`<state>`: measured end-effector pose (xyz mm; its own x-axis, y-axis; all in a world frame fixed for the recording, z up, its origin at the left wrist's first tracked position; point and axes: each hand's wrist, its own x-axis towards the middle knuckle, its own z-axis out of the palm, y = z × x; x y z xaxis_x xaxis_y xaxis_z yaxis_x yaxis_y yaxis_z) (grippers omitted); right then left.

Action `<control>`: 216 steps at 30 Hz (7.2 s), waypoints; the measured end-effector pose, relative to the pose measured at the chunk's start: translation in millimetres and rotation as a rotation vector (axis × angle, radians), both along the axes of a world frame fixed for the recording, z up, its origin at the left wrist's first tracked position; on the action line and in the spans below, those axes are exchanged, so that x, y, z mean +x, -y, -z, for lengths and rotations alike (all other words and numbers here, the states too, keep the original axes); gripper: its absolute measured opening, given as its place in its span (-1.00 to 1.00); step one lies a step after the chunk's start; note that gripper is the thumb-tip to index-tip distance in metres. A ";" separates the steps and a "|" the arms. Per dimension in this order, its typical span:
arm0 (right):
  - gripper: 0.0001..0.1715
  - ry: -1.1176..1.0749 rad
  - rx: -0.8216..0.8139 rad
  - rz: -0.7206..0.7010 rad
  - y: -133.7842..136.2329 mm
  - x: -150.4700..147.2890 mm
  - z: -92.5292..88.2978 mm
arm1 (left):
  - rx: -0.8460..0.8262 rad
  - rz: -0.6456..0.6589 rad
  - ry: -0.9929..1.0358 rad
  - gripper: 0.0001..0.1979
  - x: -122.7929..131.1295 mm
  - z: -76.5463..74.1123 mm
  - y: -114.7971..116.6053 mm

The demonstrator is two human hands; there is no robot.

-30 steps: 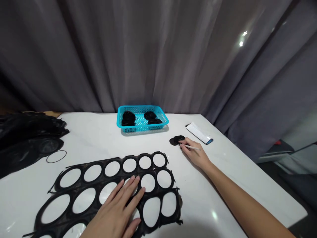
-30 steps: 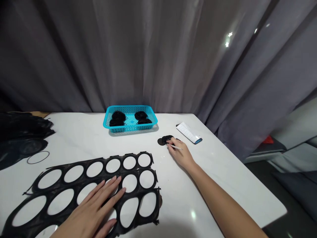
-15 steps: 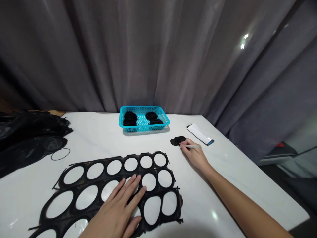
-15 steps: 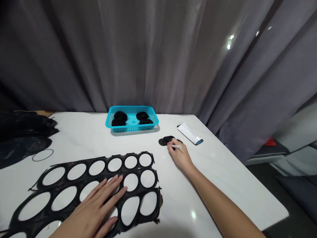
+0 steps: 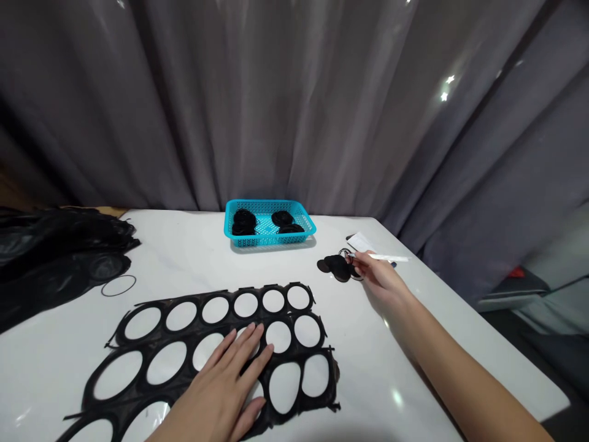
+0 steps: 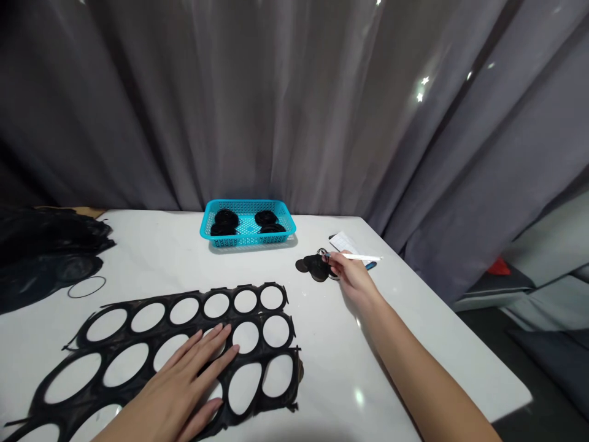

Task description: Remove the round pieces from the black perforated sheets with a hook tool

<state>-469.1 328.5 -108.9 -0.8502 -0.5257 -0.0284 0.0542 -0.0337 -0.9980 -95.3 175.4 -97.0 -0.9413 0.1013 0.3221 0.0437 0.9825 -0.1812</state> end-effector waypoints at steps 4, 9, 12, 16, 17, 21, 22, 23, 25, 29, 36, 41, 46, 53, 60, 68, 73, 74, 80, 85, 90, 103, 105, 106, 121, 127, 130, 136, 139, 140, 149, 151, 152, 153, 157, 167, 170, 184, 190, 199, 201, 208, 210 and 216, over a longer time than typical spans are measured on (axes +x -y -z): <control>-0.62 0.051 -0.056 -0.030 6.8 -8.7 -16.6 | -0.036 -0.003 -0.001 -0.40 -0.2 0.4 -0.8; -0.56 -0.059 -0.056 -0.074 55.5 15.5 -15.1 | -0.019 -0.012 0.010 -0.42 0.3 0.3 -3.9; -0.56 -0.171 -0.005 -0.152 92.2 48.8 -3.1 | 0.032 -0.031 0.034 -0.42 0.8 2.3 -5.8; -0.73 -0.357 0.072 -0.294 111.7 83.9 -3.5 | 0.094 -0.060 0.090 -0.40 1.9 4.3 -8.7; -0.76 -0.407 0.076 -0.316 109.9 89.2 -7.1 | 0.107 -0.063 0.103 -0.39 2.3 4.5 -9.5; -0.80 -0.466 0.083 -0.491 87.1 107.5 -20.0 | 0.167 -0.058 0.112 -0.38 3.3 4.0 -10.6; -0.81 -0.427 0.095 -0.583 80.5 112.7 -20.4 | 0.177 -0.055 0.109 -0.37 3.1 3.7 -10.1; -0.81 -0.387 0.111 -0.665 74.5 117.8 -19.5 | 0.182 -0.052 0.107 -0.37 2.6 3.4 -9.3; -0.81 -0.323 0.135 -0.753 65.9 126.3 -15.0 | 0.177 -0.035 0.105 -0.36 0.7 2.5 -7.0; -0.79 -0.272 0.147 -0.731 61.3 131.5 -7.2 | 0.169 -0.015 0.116 -0.36 -4.9 0.6 -3.7; -0.79 -0.346 0.153 -0.745 63.7 129.9 -10.1 | 0.164 -0.024 0.157 -0.32 -6.7 -0.8 -4.8; -0.80 -0.410 0.171 -0.743 64.7 129.5 -9.6 | 0.191 -0.012 0.155 -0.32 -7.8 -0.7 -4.0; -0.79 -0.509 0.160 -0.734 62.8 131.1 -10.7 | 0.200 -0.011 0.154 -0.34 -9.9 -3.5 -5.3; -0.94 -1.049 0.169 -0.795 54.9 144.6 -3.6 | 0.203 -0.011 0.169 -0.32 -10.9 -3.8 -6.2; -0.88 -1.101 0.435 -0.171 75.3 75.8 -17.8 | 0.246 -0.017 0.174 -0.34 -7.4 -5.1 -9.8; -0.82 -0.426 0.273 -0.632 31.6 128.5 -35.4 | 0.310 0.005 0.218 -0.31 -1.4 0.1 -10.2; -0.87 -0.285 0.282 -0.811 11.6 173.5 -27.4 | 0.291 0.011 0.208 -0.28 0.8 0.4 -13.5; -0.86 -0.283 0.285 -0.803 10.8 175.1 -25.5 | 0.279 0.013 0.213 -0.27 0.9 -0.4 -14.1; -0.84 -0.260 0.282 -0.780 9.8 174.0 -21.6 | 0.229 0.002 0.225 -0.26 -0.6 -5.3 -14.1; -0.85 -0.321 0.281 -0.768 8.4 176.4 -23.2 | 0.249 0.007 0.231 -0.25 -2.0 -7.9 -13.2; -0.81 -0.492 0.233 -0.755 6.4 177.4 -16.5 | 0.255 0.005 0.225 -0.24 -0.2 -7.0 -13.8; -0.82 -1.072 0.398 -0.238 41.0 97.5 -29.2 | 0.266 -0.014 0.209 -0.37 2.5 -6.2 -14.9; -0.82 -0.935 0.391 -0.257 53.5 92.4 -38.7 | 0.256 -0.027 0.195 -0.33 9.7 -8.0 -14.4; -0.82 -0.860 0.366 -0.325 57.6 98.1 -40.8 | 0.249 -0.047 0.178 -0.32 15.5 -8.5 -13.9; -0.84 -0.285 0.188 -0.902 43.0 208.7 -24.3 | 0.195 -0.207 0.182 -0.34 64.3 -9.5 -15.7; -0.82 -0.375 0.209 -0.889 44.0 208.4 -25.5 | 0.155 -0.207 0.160 -0.31 63.4 -6.0 -17.6; -0.81 -0.449 0.206 -0.888 42.5 209.3 -23.5 | 0.173 -0.217 0.164 -0.30 63.3 -5.4 -17.8; -0.91 -1.039 0.009 -0.882 30.6 219.9 -0.6 | 0.204 -0.206 0.146 -0.26 63.2 -2.0 -17.0; -0.87 -1.250 0.023 -0.835 42.9 201.6 4.2 | 0.220 -0.202 0.142 -0.29 64.9 0.3 -17.0; -0.85 -1.257 0.056 -0.780 51.4 189.0 2.4 | 0.224 -0.204 0.143 -0.30 66.0 0.5 -17.2; -0.81 -0.828 0.201 -0.469 102.9 129.2 -34.5 | 0.302 -0.225 0.156 -0.47 44.9 -18.4 0.2; -0.85 -0.702 0.184 -0.600 100.3 147.7 -33.0 | 0.280 -0.253 0.110 -0.47 31.2 -15.9 9.7; -0.87 -0.660 0.178 -0.661 98.8 156.8 -31.0 | 0.255 -0.257 0.091 -0.45 25.5 -12.4 14.0; -0.89 -0.623 0.174 -0.711 97.5 164.5 -28.6 | 0.232 -0.256 0.076 -0.43 21.1 -8.0 17.5; -0.92 -0.479 0.159 -0.807 93.7 178.2 -19.8 | 0.193 -0.256 0.056 -0.38 16.9 8.5 22.5; -0.86 -0.417 0.130 -0.836 91.7 176.3 -15.6 | 0.180 -0.281 0.102 -0.39 19.9 7.6 19.7; -0.84 -0.551 0.115 -0.827 90.0 176.9 -14.2 | 0.187 -0.282 0.108 -0.37 19.9 7.4 19.6; -0.82 -1.099 0.214 -0.278 123.0 103.0 -27.4 | 0.238 -0.334 0.078 -0.46 20.0 6.5 17.9; -0.72 -0.722 0.214 -0.461 132.8 131.9 -43.6 | 0.163 -0.348 0.029 -0.36 40.9 -2.9 25.3; -0.87 -0.479 0.144 -0.855 124.4 217.3 -28.1 | 0.096 -0.350 0.056 -0.42 63.6 3.3 30.7; -0.89 -0.437 0.126 -0.861 123.1 218.6 -24.7 | 0.092 -0.353 0.040 -0.42 62.1 5.9 30.2; -0.89 -0.435 0.124 -0.869 124.0 217.2 -22.0 | 0.130 -0.353 -0.006 -0.42 62.1 12.8 30.7; -0.89 -0.493 0.122 -0.865 123.3 217.7 -22.3 | 0.147 -0.342 -0.017 -0.43 62.5 12.9 30.7; -0.88 -0.912 0.083 -0.855 113.3 230.1 -9.4 | 0.173 -0.350 -0.007 -0.43 63.7 14.4 31.0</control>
<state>-239.0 215.2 -99.4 0.0339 -0.9430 0.3309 -0.6831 -0.2636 -0.6811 -31.7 144.4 -111.3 -0.9071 -0.2816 0.3130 -0.2999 0.9539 -0.0108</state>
